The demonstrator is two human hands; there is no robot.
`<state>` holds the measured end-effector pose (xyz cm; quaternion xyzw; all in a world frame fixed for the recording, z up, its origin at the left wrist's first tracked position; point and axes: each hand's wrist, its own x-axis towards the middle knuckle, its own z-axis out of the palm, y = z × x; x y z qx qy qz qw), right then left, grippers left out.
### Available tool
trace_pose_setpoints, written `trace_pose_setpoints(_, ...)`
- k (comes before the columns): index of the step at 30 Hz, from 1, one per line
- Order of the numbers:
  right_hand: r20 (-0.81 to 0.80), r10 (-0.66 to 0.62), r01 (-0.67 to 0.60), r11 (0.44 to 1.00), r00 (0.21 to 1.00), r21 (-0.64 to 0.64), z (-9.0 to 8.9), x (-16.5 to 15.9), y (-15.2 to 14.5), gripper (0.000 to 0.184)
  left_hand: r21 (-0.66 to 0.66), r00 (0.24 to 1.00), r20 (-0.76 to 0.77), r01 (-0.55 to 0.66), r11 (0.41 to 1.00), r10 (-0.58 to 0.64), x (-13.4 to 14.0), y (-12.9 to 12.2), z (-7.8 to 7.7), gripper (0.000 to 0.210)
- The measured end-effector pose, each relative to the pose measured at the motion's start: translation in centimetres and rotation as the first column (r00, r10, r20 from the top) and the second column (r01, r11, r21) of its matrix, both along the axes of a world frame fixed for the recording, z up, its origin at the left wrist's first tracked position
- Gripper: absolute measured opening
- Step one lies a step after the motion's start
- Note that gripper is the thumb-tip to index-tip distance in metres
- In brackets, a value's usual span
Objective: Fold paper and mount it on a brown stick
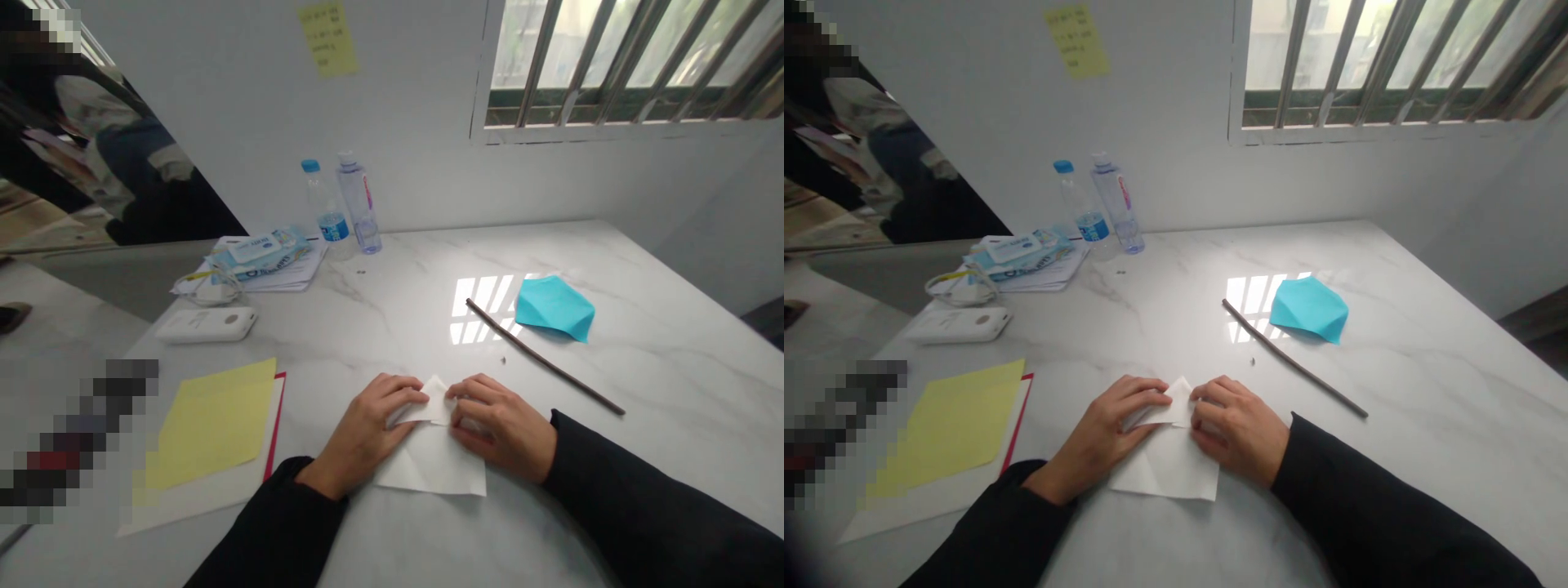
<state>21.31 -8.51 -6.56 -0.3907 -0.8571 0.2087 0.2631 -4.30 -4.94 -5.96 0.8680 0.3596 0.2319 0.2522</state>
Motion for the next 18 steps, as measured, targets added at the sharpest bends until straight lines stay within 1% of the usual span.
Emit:
trace_pose_setpoints(3,-0.001,0.003,-0.003,1.0,1.0,-0.012,0.1,0.03,-0.01,0.005,0.034,0.999,-0.032,0.004,0.999,-0.003,-0.31,0.18,0.26,0.025)
trace_pose_setpoints(9,-0.001,0.018,-0.018,0.999,1.0,-0.03,0.1,0.15,0.02,0.005,0.036,0.997,-0.045,0.059,0.998,-0.058,-0.82,0.43,0.33,0.021)
trace_pose_setpoints(10,0.003,0.021,-0.02,0.999,1.0,-0.033,0.09,0.16,0.05,0.009,0.037,0.997,-0.045,0.062,0.997,-0.06,-0.83,0.43,0.3,0.021)
trace_pose_setpoints(13,0.021,0.019,-0.018,0.999,1.0,-0.038,0.14,0.14,0.11,0.045,0.045,0.996,-0.053,0.069,0.997,-0.066,-0.78,0.38,0.36,0.025)
trace_pose_setpoints(14,0.028,0.02,-0.019,0.999,0.999,-0.04,0.19,0.13,0.11,0.054,0.048,0.996,-0.059,0.073,0.996,-0.07,-0.76,0.35,0.41,0.028)
trace_pose_setpoints(15,0.032,0.024,-0.023,0.999,0.999,-0.042,0.25,0.11,0.1,0.057,0.049,0.995,-0.067,0.077,0.996,-0.074,-0.74,0.32,0.46,0.03)
trace_pose_setpoints(18,0.034,0.035,-0.033,0.998,0.999,-0.051,0.43,0.12,0.04,0.051,0.055,0.992,-0.087,0.093,0.994,-0.088,-0.75,0.26,0.6,0.03)
